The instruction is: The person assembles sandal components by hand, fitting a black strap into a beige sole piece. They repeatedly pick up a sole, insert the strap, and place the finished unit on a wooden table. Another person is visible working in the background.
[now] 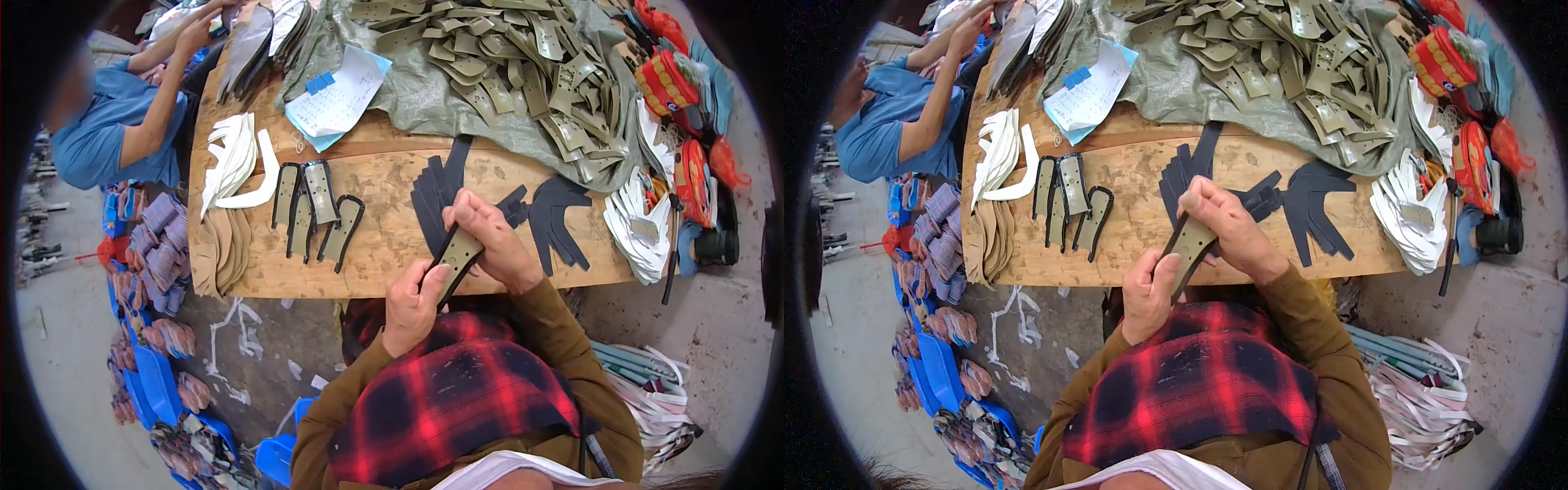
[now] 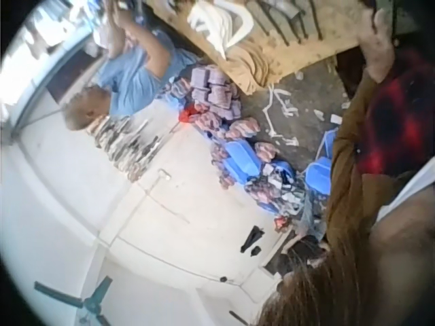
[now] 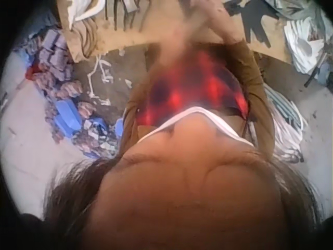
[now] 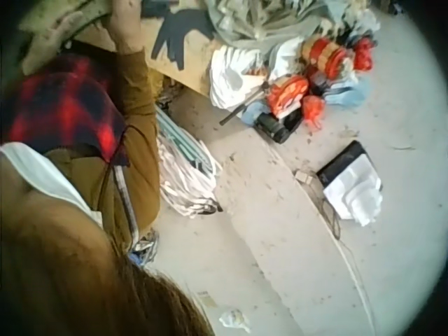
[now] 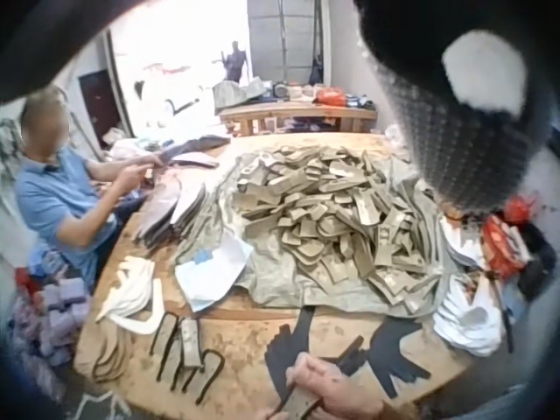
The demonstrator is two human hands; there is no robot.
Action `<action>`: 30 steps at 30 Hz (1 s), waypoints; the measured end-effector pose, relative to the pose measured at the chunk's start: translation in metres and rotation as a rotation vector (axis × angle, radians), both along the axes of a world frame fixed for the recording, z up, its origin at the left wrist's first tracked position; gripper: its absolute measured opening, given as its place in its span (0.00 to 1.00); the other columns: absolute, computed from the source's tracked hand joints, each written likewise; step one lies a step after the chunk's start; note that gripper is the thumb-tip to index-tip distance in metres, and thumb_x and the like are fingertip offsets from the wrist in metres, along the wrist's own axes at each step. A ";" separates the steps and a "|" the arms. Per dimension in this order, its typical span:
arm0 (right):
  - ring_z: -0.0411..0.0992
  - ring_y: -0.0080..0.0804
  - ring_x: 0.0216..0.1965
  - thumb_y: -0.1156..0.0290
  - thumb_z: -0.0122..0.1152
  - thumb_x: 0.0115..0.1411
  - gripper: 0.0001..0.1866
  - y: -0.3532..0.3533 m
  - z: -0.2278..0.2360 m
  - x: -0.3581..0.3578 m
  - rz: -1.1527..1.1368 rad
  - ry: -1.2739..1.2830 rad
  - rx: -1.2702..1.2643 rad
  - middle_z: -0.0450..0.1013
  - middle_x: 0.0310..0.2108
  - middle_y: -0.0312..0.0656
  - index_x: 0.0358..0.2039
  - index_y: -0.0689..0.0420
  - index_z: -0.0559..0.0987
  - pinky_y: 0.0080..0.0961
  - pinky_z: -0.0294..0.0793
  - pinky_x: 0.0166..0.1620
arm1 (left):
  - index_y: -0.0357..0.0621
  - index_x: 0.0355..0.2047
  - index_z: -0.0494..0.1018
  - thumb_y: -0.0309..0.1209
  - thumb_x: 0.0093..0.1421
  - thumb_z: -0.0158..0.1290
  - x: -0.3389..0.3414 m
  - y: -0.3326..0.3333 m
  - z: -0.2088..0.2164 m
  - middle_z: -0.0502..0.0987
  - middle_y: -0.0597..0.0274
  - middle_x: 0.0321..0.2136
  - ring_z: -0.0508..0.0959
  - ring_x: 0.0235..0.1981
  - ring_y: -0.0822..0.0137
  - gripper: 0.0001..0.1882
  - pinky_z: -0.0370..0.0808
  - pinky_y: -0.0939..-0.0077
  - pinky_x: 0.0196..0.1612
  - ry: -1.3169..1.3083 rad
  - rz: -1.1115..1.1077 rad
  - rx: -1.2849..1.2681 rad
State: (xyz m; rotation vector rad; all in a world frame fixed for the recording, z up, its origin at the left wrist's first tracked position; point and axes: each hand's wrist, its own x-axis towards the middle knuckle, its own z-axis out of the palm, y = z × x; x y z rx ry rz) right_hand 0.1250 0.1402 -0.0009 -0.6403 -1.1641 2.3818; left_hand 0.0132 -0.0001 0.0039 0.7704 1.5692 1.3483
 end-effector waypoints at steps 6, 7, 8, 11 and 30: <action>0.69 0.23 0.37 0.53 0.44 0.72 0.21 -0.040 -0.038 -0.030 -0.423 -0.076 0.096 0.69 0.40 0.39 0.50 0.59 0.68 0.21 0.71 0.44 | 0.37 0.39 0.74 0.36 0.71 0.47 0.006 0.012 -0.013 0.72 0.73 0.20 0.69 0.19 0.83 0.14 0.66 0.86 0.21 -0.034 0.130 0.052; 0.69 0.25 0.41 0.52 0.44 0.72 0.24 -0.055 -0.047 -0.037 -0.440 -0.121 0.281 0.68 0.45 0.42 0.56 0.59 0.64 0.22 0.70 0.47 | 0.37 0.39 0.74 0.36 0.71 0.46 0.003 0.013 -0.024 0.71 0.75 0.21 0.68 0.20 0.84 0.14 0.65 0.87 0.22 -0.032 0.159 0.093; 0.69 0.26 0.46 0.51 0.43 0.72 0.28 -0.069 -0.053 -0.039 -0.454 -0.165 0.466 0.67 0.50 0.44 0.61 0.60 0.60 0.24 0.70 0.51 | 0.37 0.40 0.74 0.36 0.71 0.46 0.001 0.013 -0.032 0.71 0.76 0.22 0.67 0.22 0.85 0.14 0.64 0.88 0.24 -0.030 0.187 0.133; 0.65 0.28 0.51 0.53 0.46 0.71 0.30 -0.058 -0.034 -0.032 -0.252 -0.072 0.347 0.62 0.55 0.46 0.63 0.60 0.56 0.27 0.66 0.56 | 0.32 0.45 0.73 0.33 0.71 0.46 -0.004 0.012 -0.036 0.76 0.63 0.30 0.72 0.33 0.76 0.15 0.71 0.80 0.38 -0.065 0.166 0.149; 0.65 0.12 0.33 0.63 0.54 0.69 0.09 -0.017 -0.018 -0.014 -0.200 0.073 0.035 0.69 0.31 0.26 0.42 0.55 0.72 0.15 0.67 0.40 | 0.44 0.38 0.69 0.55 0.71 0.35 -0.016 0.008 -0.009 0.66 0.70 0.18 0.62 0.15 0.76 0.27 0.62 0.82 0.23 -1.277 -0.213 -0.107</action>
